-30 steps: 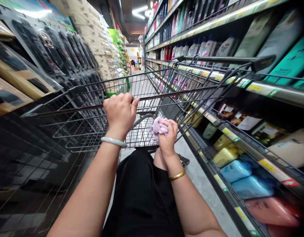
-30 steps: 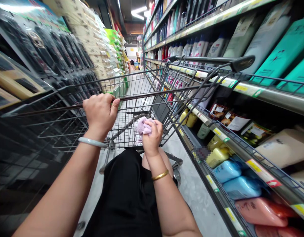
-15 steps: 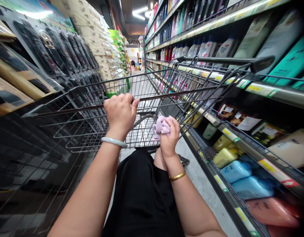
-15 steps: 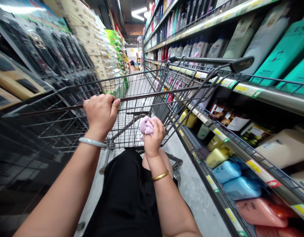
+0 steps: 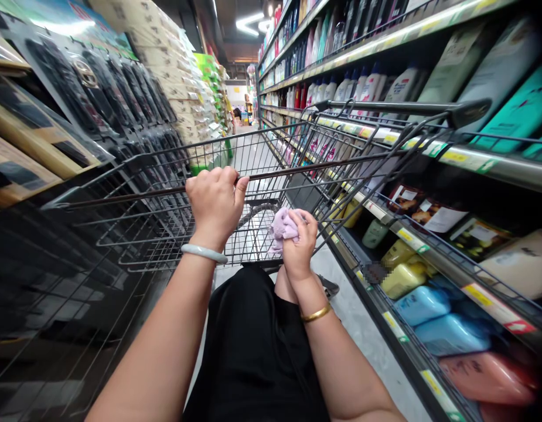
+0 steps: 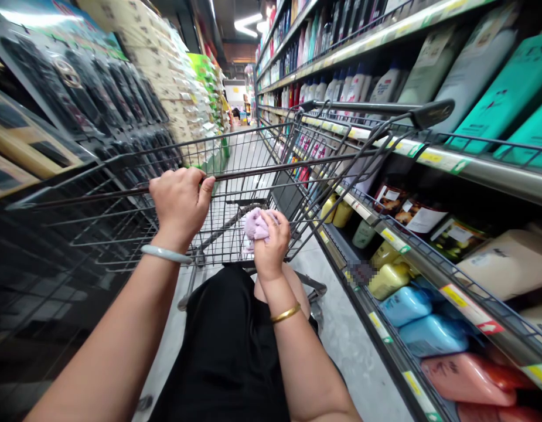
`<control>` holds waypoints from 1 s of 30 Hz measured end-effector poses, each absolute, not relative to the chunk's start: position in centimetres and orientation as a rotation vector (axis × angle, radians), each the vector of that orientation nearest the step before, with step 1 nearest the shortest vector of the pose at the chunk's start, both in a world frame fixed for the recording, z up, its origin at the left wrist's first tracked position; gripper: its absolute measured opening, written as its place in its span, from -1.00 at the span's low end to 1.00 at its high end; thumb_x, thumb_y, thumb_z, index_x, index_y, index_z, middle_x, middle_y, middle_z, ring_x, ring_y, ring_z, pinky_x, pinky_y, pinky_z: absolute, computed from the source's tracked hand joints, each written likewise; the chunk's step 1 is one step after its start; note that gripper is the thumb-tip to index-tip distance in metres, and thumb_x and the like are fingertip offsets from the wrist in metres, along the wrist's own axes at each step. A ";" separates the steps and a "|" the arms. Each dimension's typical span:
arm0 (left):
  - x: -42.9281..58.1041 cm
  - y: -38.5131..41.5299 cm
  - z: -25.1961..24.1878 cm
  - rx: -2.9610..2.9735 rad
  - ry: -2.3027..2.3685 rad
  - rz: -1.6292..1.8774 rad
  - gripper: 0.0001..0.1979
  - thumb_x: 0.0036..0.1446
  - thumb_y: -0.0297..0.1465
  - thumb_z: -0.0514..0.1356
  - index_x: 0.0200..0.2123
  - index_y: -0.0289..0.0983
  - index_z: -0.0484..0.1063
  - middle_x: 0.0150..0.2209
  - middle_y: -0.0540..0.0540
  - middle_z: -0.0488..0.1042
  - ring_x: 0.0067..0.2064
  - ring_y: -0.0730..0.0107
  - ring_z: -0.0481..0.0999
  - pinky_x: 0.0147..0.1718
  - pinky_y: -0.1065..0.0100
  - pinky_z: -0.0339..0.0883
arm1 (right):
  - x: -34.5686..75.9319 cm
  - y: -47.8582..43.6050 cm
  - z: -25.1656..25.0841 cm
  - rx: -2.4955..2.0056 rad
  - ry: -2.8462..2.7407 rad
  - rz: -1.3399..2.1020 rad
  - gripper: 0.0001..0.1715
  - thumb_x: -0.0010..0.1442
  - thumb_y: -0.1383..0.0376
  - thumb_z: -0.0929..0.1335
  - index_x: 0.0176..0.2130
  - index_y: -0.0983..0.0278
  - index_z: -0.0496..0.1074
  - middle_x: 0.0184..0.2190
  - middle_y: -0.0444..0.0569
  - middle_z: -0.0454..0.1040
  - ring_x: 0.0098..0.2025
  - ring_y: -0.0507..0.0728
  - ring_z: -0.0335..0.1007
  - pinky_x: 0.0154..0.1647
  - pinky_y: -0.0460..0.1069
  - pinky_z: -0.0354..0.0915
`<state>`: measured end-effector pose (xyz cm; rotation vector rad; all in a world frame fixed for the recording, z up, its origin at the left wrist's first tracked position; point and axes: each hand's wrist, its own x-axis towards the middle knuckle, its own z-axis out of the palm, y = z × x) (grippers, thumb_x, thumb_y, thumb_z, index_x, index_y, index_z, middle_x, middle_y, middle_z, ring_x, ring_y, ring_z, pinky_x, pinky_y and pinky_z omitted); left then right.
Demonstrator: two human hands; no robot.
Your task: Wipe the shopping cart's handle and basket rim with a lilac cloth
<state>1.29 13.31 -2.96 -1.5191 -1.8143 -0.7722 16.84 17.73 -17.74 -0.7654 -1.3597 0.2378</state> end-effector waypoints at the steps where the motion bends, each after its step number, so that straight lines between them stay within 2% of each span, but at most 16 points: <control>1: 1.3 13.3 -3.0 -1.518 -1.817 -0.773 -0.52 0.37 0.00 -0.11 -0.22 -0.18 0.44 -0.22 -0.21 0.50 -0.11 0.01 0.37 -0.13 0.08 0.00 | 16.6 17.6 -17.8 -0.768 -1.392 0.245 -0.40 0.08 0.51 0.28 0.07 0.18 0.53 0.09 0.05 0.39 0.17 0.18 0.35 0.26 0.17 0.29; 6: 1.3 13.3 -3.0 -1.513 -1.819 -0.766 -0.51 0.37 0.01 -0.12 -0.22 -0.19 0.44 -0.22 -0.20 0.51 -0.11 0.01 0.38 -0.13 0.08 0.00 | 15.6 17.0 -18.3 -0.744 -1.524 0.279 -0.37 0.07 0.51 0.29 0.09 0.19 0.53 0.07 0.05 0.43 0.15 0.18 0.36 0.25 0.17 0.29; 14: 1.3 13.2 -3.0 -1.528 -1.810 -0.769 -0.52 0.37 -0.01 -0.11 -0.21 -0.19 0.44 -0.21 -0.21 0.51 -0.11 0.02 0.36 -0.14 0.08 -0.01 | 16.9 18.0 -17.7 -0.744 -1.370 0.219 -0.40 0.09 0.51 0.27 0.07 0.19 0.54 0.05 0.05 0.40 0.14 0.17 0.35 0.24 0.15 0.30; 21: 1.3 13.2 -2.9 -1.522 -1.800 -0.752 -0.52 0.38 -0.01 -0.13 -0.23 -0.19 0.43 -0.23 -0.20 0.50 -0.13 0.03 0.36 -0.15 0.08 -0.01 | 15.6 16.2 -17.3 -0.713 -1.603 0.160 -0.47 0.12 0.48 0.30 0.03 0.16 0.57 0.03 0.01 0.48 0.08 0.18 0.39 0.20 0.16 0.29; 30: 1.2 13.2 -3.0 -1.520 -1.784 -0.755 -0.52 0.38 -0.01 -0.14 -0.22 -0.18 0.43 -0.23 -0.19 0.50 -0.13 0.05 0.35 -0.15 0.09 0.00 | 17.0 17.6 -17.6 -0.746 -1.454 0.193 -0.45 0.12 0.49 0.29 0.04 0.16 0.56 0.01 0.02 0.46 0.09 0.18 0.38 0.18 0.15 0.30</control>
